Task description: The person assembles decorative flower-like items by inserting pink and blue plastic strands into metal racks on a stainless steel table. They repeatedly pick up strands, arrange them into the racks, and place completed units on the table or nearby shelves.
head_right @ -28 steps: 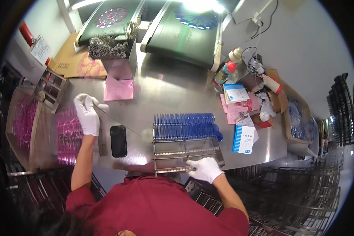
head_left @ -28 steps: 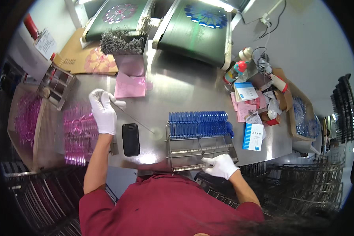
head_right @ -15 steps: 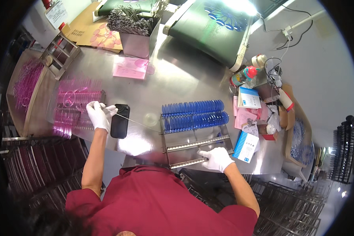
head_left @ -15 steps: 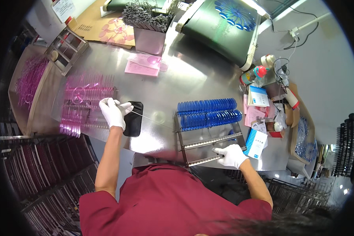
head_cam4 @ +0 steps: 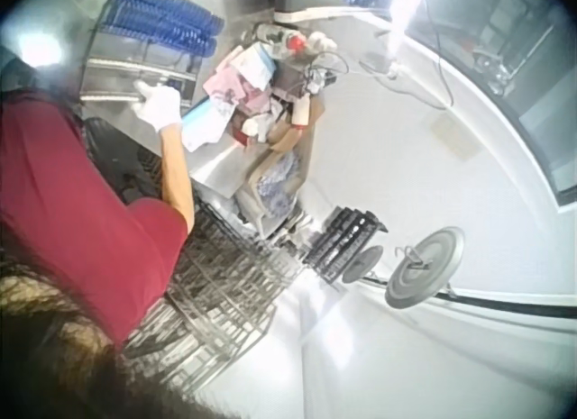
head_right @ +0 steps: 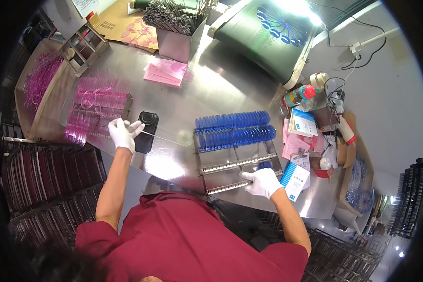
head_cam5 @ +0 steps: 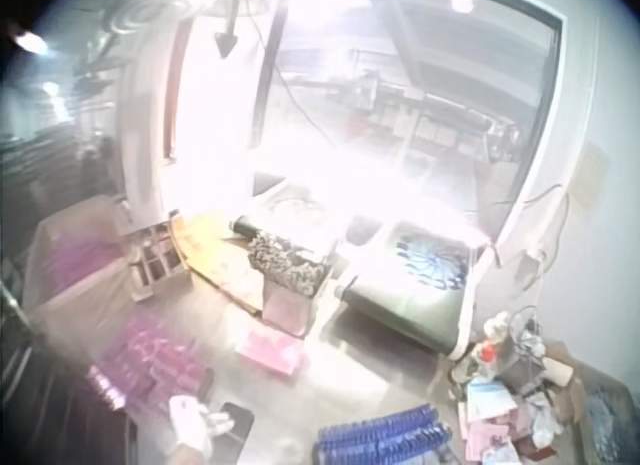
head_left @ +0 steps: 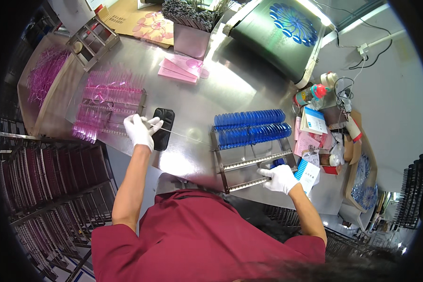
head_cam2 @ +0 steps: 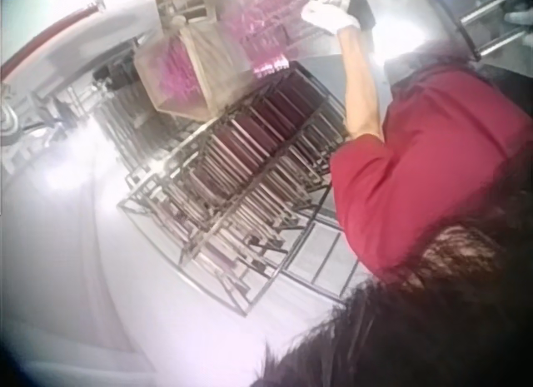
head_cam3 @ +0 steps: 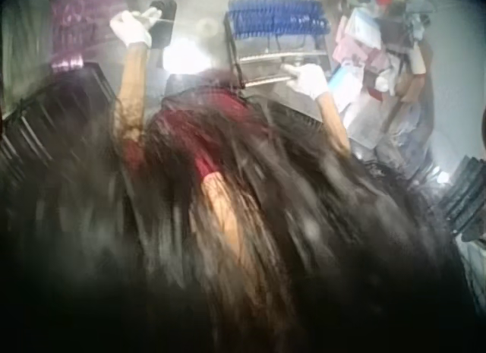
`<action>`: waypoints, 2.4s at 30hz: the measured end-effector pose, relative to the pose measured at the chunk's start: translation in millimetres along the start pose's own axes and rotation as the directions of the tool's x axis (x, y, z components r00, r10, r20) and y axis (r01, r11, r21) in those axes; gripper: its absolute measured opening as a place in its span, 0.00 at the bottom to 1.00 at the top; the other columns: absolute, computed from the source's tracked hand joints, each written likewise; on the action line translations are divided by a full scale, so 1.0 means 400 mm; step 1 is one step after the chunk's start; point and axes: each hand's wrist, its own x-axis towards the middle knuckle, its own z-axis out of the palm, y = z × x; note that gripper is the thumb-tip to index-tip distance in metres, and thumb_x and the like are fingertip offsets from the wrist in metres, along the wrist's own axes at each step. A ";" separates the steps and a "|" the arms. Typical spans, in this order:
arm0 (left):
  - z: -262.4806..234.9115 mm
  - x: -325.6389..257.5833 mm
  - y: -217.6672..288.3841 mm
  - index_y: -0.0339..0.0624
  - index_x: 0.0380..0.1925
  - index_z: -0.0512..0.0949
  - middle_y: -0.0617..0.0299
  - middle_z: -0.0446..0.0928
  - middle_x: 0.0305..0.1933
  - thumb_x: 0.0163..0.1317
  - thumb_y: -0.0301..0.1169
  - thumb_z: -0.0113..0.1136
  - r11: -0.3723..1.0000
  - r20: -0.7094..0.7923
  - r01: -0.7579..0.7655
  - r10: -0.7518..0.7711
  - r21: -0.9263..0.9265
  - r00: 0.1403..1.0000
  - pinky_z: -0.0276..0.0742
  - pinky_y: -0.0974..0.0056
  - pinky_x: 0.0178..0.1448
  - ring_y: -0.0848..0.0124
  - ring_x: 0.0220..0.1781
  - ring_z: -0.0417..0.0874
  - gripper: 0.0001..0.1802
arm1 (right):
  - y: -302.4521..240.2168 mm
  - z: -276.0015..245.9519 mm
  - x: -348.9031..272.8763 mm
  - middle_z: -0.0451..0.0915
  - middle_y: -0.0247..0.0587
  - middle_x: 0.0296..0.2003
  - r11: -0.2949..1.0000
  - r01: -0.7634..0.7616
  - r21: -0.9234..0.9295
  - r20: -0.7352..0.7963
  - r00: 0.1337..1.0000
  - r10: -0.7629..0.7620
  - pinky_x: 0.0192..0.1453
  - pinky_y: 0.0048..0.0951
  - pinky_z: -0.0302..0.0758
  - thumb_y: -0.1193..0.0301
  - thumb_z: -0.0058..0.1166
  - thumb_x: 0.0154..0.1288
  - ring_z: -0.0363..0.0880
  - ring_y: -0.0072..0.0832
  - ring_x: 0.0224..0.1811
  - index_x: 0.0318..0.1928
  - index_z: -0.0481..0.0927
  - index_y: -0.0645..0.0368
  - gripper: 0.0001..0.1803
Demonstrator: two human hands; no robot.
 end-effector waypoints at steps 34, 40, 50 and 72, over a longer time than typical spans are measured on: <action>0.007 -0.172 -0.245 0.43 0.39 0.77 0.65 0.75 0.20 0.78 0.33 0.61 0.942 0.246 0.085 -0.172 0.326 0.954 0.62 0.68 0.14 0.76 0.14 0.72 0.08 | -0.177 -0.079 0.024 0.86 0.48 0.24 0.986 0.037 0.164 -0.095 0.995 -0.021 0.36 0.48 0.84 0.47 0.64 0.67 0.87 0.50 0.27 0.54 0.90 0.47 0.24; 0.064 -0.114 -0.305 0.37 0.30 0.80 0.64 0.77 0.21 0.74 0.34 0.64 0.738 0.437 -0.342 0.071 0.582 0.897 0.72 0.61 0.28 0.76 0.23 0.76 0.14 | -0.258 0.026 0.101 0.86 0.49 0.26 0.975 -0.015 0.220 -0.110 0.993 0.040 0.37 0.52 0.84 0.49 0.62 0.70 0.88 0.52 0.30 0.55 0.88 0.47 0.22; -0.053 -0.068 -0.339 0.36 0.56 0.87 0.45 0.88 0.45 0.74 0.35 0.60 0.502 0.611 -0.586 0.136 0.636 0.780 0.82 0.51 0.54 0.50 0.46 0.89 0.18 | -0.165 -0.047 0.146 0.87 0.53 0.46 0.963 0.053 0.264 -0.836 0.511 0.200 0.57 0.49 0.83 0.77 0.70 0.60 0.86 0.54 0.50 0.51 0.86 0.63 0.17; 0.035 -0.184 -0.239 0.61 0.66 0.77 0.44 0.89 0.51 0.73 0.48 0.54 0.163 0.490 -0.466 -0.181 0.870 0.853 0.84 0.41 0.59 0.42 0.53 0.90 0.24 | 0.691 -0.587 0.984 0.91 0.61 0.45 0.678 -0.613 0.405 -0.603 0.379 0.702 0.50 0.52 0.88 0.68 0.65 0.59 0.93 0.56 0.48 0.43 0.92 0.64 0.15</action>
